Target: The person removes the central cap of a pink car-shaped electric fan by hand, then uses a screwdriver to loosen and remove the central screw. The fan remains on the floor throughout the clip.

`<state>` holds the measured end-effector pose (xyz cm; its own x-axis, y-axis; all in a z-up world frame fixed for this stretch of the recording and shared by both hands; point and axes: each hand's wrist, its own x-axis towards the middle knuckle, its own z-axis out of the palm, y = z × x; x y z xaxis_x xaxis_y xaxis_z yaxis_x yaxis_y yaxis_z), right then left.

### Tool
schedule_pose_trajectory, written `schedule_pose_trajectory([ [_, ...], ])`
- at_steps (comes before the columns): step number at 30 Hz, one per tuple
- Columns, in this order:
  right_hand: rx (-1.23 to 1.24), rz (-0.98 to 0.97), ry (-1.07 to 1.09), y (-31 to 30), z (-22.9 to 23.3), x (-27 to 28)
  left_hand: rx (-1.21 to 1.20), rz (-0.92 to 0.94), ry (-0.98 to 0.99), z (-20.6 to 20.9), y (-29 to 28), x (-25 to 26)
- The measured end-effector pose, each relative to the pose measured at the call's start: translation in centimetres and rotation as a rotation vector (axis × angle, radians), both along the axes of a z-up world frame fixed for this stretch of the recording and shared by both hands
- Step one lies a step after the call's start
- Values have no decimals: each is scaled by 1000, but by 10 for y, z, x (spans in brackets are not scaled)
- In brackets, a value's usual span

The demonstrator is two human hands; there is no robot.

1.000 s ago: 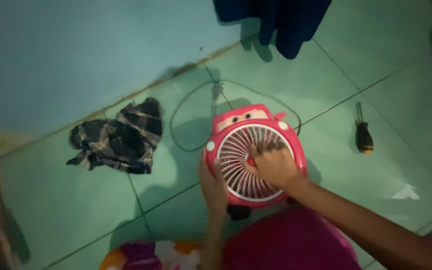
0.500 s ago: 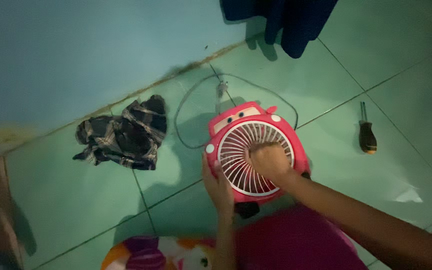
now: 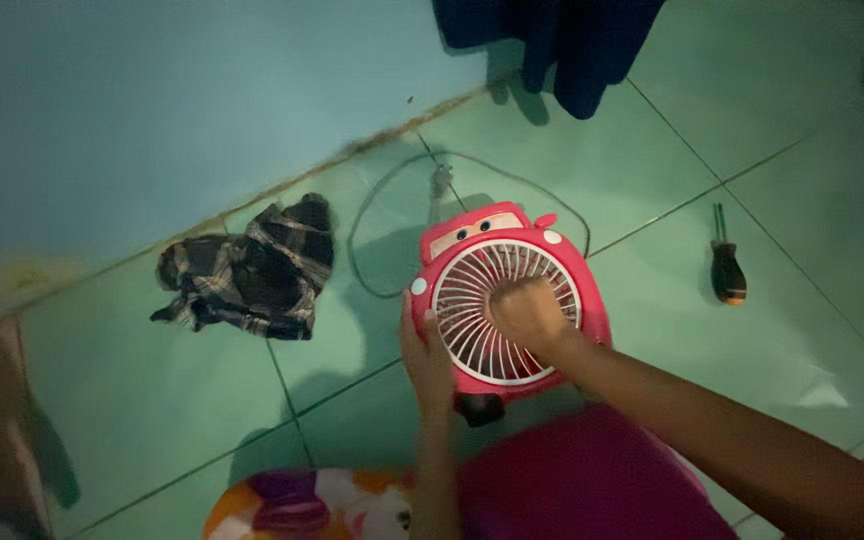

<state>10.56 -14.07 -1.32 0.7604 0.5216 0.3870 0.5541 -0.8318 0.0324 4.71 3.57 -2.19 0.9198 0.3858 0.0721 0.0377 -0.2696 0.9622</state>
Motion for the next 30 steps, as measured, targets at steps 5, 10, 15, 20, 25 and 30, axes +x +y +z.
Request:
schedule_pose_trajectory([
  [5, -230, -28, 273, -10, 33, -2, -37, -4, -13, 3, 0, -4],
  [10, 5, -83, 63, -18, 68, -41, 21, 81, -8, 5, -11, -14],
  [15, 107, -318, 223, -22, 72, -54, -81, 292, 41, -14, -65, -56],
  [20, -164, -347, -20, -11, 59, -46, -148, 385, -65, -50, -125, -94],
  [25, -221, -397, 63, -1, 41, -43, -59, 437, 69, -61, -136, -112],
  [30, -122, -233, 144, -3, 19, -28, -165, 370, 116, -47, -120, -118],
])
